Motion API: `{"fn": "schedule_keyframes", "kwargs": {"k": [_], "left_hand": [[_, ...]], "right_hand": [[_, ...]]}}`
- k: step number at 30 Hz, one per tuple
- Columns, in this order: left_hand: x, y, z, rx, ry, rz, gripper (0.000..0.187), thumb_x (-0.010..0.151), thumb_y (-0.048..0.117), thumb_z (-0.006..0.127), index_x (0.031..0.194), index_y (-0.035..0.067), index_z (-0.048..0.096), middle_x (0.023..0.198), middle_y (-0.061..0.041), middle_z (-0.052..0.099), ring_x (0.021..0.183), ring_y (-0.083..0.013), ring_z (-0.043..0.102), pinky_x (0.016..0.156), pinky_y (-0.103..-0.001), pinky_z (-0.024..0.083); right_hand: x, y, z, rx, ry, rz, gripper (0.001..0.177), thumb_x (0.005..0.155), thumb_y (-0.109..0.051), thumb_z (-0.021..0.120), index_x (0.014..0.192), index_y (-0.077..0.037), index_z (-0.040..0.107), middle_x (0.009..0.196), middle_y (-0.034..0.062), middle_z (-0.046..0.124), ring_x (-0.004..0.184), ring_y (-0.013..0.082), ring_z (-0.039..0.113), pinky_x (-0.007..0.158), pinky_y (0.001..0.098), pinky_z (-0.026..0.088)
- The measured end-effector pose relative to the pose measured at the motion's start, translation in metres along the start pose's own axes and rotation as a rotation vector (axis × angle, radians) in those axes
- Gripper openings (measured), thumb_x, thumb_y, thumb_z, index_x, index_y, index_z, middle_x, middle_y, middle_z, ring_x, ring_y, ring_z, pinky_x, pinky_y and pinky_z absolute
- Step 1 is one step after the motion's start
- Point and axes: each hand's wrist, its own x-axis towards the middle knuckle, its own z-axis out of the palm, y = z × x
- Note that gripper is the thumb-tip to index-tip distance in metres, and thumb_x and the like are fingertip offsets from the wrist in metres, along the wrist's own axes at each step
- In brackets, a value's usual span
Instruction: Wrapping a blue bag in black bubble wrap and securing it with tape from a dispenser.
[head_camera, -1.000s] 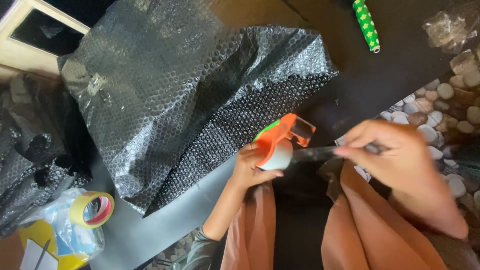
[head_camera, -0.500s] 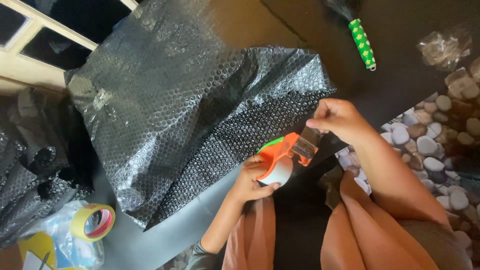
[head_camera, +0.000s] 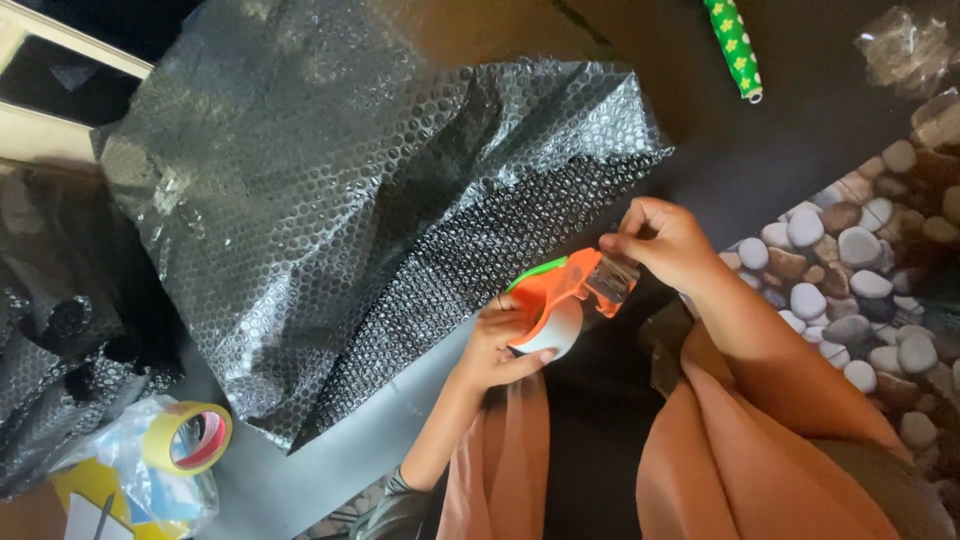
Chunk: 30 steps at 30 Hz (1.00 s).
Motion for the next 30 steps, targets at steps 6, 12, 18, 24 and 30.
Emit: {"fn": "schedule_keyframes", "kwargs": {"k": [6, 12, 18, 24, 30], "left_hand": [[0.007, 0.004, 0.000, 0.028, -0.017, 0.044, 0.041, 0.086, 0.029, 0.082, 0.060, 0.012, 0.057, 0.058, -0.004, 0.053, 0.062, -0.0272, 0.055, 0.070, -0.036, 0.048], [-0.005, -0.013, -0.009, -0.090, 0.008, -0.062, 0.037, 0.087, 0.029, 0.082, 0.063, 0.010, 0.061, 0.061, -0.004, 0.060, 0.067, -0.0279, 0.058, 0.074, -0.036, 0.047], [0.017, 0.020, -0.011, -0.023, -0.085, -0.083, 0.039, 0.096, 0.031, 0.067, 0.070, 0.011, 0.046, 0.067, -0.002, 0.045, 0.061, -0.0198, 0.039, 0.076, -0.034, 0.036], [0.014, 0.016, -0.010, -0.028, -0.085, -0.093, 0.034, 0.095, 0.030, 0.069, 0.073, 0.010, 0.052, 0.069, -0.002, 0.053, 0.064, -0.0184, 0.044, 0.078, -0.034, 0.037], [0.012, 0.014, -0.009, -0.044, -0.080, -0.124, 0.033, 0.093, 0.030, 0.071, 0.074, 0.010, 0.054, 0.073, -0.001, 0.056, 0.071, -0.0185, 0.047, 0.079, -0.034, 0.039]], "right_hand": [[-0.022, 0.013, -0.003, -0.189, 0.152, 0.076, 0.036, 0.081, -0.026, 0.093, 0.072, -0.009, 0.063, 0.068, 0.0016, 0.067, 0.058, 0.0056, 0.053, 0.053, 0.0160, 0.040], [-0.032, 0.020, -0.008, -0.216, 0.275, 0.074, 0.036, 0.076, -0.017, 0.095, 0.076, -0.007, 0.061, 0.072, 0.0040, 0.068, 0.055, 0.0085, 0.059, 0.052, 0.0189, 0.048], [-0.014, 0.036, -0.129, 0.224, 0.762, -0.150, 0.028, 0.101, -0.006, 0.073, 0.088, -0.019, 0.051, 0.074, 0.0053, 0.064, 0.062, 0.0129, 0.062, 0.058, 0.0271, 0.050], [0.013, 0.075, -0.220, 0.818, 1.212, -0.144, 0.048, 0.093, -0.011, 0.095, 0.078, -0.021, 0.051, 0.066, 0.0000, 0.056, 0.057, 0.0081, 0.053, 0.056, 0.0208, 0.046], [0.026, 0.096, -0.225, 0.806, 1.351, -0.117, 0.053, 0.079, -0.008, 0.101, 0.076, -0.019, 0.049, 0.069, 0.0037, 0.064, 0.058, 0.0105, 0.056, 0.054, 0.0251, 0.049]]}}
